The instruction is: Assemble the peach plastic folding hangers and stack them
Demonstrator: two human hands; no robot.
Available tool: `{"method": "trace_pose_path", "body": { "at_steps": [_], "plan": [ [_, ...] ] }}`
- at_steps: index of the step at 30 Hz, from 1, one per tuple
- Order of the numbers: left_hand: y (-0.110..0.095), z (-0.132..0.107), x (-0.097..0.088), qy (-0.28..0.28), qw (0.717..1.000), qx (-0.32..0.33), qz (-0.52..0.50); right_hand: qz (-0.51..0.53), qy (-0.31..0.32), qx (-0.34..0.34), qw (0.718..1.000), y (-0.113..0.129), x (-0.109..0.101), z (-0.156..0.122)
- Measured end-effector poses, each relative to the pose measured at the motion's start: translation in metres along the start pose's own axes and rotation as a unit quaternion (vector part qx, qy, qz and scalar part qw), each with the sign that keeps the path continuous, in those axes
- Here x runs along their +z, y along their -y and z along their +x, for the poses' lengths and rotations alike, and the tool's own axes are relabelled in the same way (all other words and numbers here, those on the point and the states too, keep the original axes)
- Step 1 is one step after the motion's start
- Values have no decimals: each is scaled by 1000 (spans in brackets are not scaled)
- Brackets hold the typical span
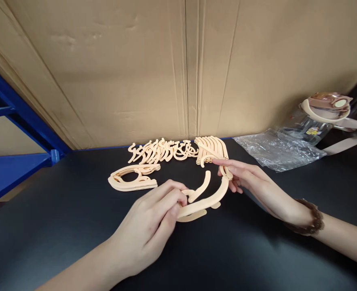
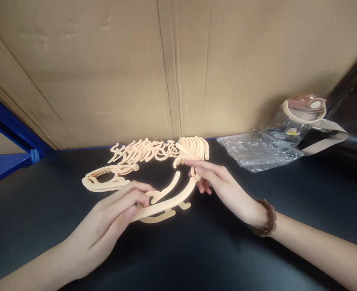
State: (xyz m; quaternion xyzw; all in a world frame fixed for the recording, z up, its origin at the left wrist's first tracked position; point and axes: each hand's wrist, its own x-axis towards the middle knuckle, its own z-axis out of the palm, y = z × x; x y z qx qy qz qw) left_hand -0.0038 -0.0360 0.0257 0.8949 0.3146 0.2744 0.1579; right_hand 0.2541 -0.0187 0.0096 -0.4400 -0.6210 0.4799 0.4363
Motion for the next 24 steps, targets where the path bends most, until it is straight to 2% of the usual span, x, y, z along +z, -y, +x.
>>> {"method": "trace_pose_path", "body": {
  "at_steps": [4, 8, 11, 13, 15, 18, 20, 22, 24],
  "plan": [
    [0, 0, 0, -17, 999, -14, 42, 2, 3, -14, 1000, 0, 0, 0],
    [7, -2, 3, -49, 997, -1, 58, 4, -9, -24, 1000, 3, 0, -1],
    [10, -2, 4, -78, 997, -25, 13, -1, -11, -19, 1000, 3, -2, -1],
    [9, -1, 4, -97, 991, -67, -70, -3, -4, -14, 1000, 2, -4, 0],
    [7, 0, 2, -116, 966, -134, -188, -4, 8, -7, 1000, 2, -4, 0],
    [3, 4, -1, -126, 893, -252, -350, 14, 50, 12, 999, 3, -1, -1],
    [1, 7, -3, -125, 855, -295, -408, 36, 97, 34, 994, 6, 4, -5],
    [-1, 10, -3, -110, 842, -306, -430, 51, 141, 48, 988, 9, 9, -11],
    [-2, 11, -2, -85, 848, -301, -429, 51, 169, 39, 983, 11, 14, -17]
  ]
}}
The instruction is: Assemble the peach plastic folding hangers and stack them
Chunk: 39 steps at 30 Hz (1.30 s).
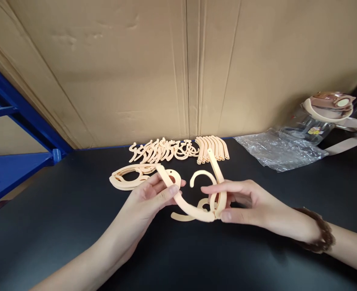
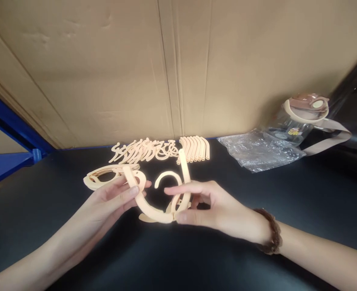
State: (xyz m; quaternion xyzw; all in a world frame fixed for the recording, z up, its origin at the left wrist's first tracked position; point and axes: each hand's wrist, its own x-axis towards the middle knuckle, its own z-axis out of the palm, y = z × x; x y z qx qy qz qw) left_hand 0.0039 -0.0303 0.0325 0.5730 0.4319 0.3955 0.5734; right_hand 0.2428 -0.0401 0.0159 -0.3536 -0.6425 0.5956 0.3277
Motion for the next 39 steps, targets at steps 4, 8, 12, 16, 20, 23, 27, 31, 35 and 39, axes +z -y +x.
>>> {"method": "trace_pose_path", "body": {
  "at_steps": [4, 8, 12, 16, 20, 23, 27, 31, 35, 39],
  "plan": [
    [4, -3, 5, 31, 998, 9, 59, -26, 41, -28, 998, 1, 8, -5],
    [13, -9, 7, 36, 974, 47, 218, -62, 65, -28, 996, 3, 10, -6],
    [16, -11, 3, -13, 926, 71, 370, -84, 92, -30, 992, 4, 10, -9],
    [14, -5, -3, -56, 878, 99, 465, -119, 114, -61, 984, 3, 9, -10],
    [12, 3, -11, -72, 834, 130, 531, -158, 84, -114, 977, 0, 8, -6],
    [13, 8, -15, -81, 821, 142, 547, -171, 71, -124, 975, -2, 6, -2],
    [17, 9, -17, -64, 804, 189, 560, -187, 69, -126, 972, -2, 4, 0],
    [20, 5, -15, -20, 769, 251, 588, -210, 70, -122, 968, -1, 4, -2],
    [19, 7, -12, -10, 750, 289, 595, -260, 45, -115, 958, -5, 3, -2],
    [22, 18, -13, 8, 721, 309, 620, -301, 4, -105, 948, -13, -4, 3]
  ]
}}
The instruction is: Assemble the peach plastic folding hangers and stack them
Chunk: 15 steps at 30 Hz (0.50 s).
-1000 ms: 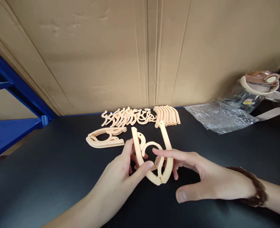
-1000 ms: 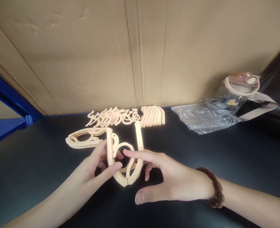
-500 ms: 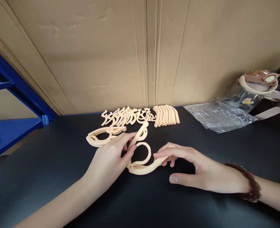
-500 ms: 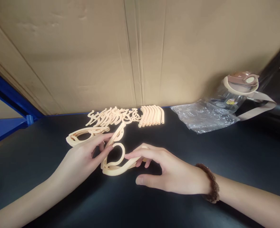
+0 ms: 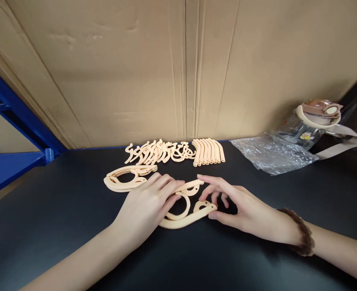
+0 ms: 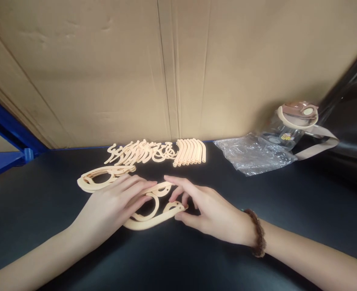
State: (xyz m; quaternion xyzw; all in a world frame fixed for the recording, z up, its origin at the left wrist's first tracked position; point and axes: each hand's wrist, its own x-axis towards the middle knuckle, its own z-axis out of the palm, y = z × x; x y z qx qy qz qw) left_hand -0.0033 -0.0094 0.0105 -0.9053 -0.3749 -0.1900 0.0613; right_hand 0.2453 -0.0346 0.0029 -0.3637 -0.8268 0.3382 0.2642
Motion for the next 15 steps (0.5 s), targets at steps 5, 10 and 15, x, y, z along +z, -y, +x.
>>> {"method": "trace_pose_path", "body": {
  "at_steps": [5, 10, 15],
  "plan": [
    [7, 3, 7, 9, 999, -29, -15, -96, 2, -7, 995, -12, -10, 3],
    [6, 3, 8, -4, 1000, -24, -11, -220, -4, 49, 974, -18, -34, 2],
    [6, 3, 12, 0, 999, -39, -19, -247, -14, 42, 968, -30, -47, 6]
  ]
}}
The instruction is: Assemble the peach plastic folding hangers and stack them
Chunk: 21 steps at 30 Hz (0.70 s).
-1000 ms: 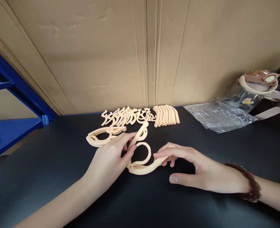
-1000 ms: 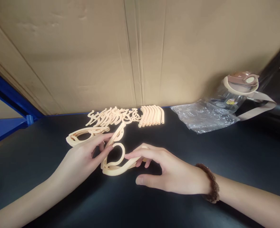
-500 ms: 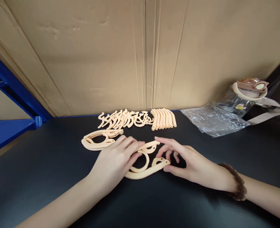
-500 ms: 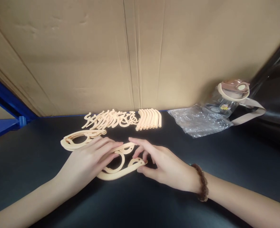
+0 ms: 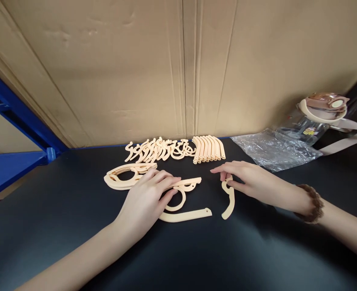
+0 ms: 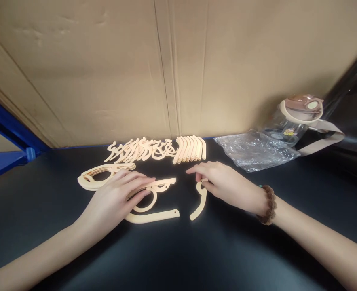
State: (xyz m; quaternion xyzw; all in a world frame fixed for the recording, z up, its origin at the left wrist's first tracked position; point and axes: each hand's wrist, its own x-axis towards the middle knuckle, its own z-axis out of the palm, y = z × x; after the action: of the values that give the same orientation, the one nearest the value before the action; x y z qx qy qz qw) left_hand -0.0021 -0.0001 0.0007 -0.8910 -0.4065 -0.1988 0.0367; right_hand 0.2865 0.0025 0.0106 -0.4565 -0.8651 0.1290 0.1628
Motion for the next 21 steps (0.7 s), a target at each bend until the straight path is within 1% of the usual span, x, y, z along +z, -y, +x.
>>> {"method": "trace_pose_path", "body": {
  "at_steps": [3, 5, 7, 9, 12, 14, 16, 19, 21],
  "plan": [
    [1, 0, 2, 9, 1000, -11, -7, 66, 10, -47, 997, 0, 3, 3],
    [0, -1, 1, 12, 1000, -15, -9, 82, -6, -69, 994, 5, 4, 4],
    [-2, -3, -2, 8, 1000, -15, -14, 45, -46, -61, 996, 11, 4, 2],
    [-7, -6, -6, -4, 1000, -8, -20, -24, -69, -28, 997, 18, 3, -1],
    [-18, -12, -11, -7, 999, 29, -38, -109, -51, 7, 993, 26, 6, -4],
    [-26, -16, -12, 16, 996, 65, -51, -114, -42, 1, 993, 29, 9, -4],
    [-32, -18, -10, 51, 992, 92, -63, -83, -34, -22, 996, 30, 12, -4],
    [-34, -18, -7, 103, 986, 91, -90, -33, -3, -49, 998, 31, 11, -4],
    [-33, -17, -5, 122, 984, 80, -103, -18, 12, -51, 998, 32, 10, -4]
  ]
}}
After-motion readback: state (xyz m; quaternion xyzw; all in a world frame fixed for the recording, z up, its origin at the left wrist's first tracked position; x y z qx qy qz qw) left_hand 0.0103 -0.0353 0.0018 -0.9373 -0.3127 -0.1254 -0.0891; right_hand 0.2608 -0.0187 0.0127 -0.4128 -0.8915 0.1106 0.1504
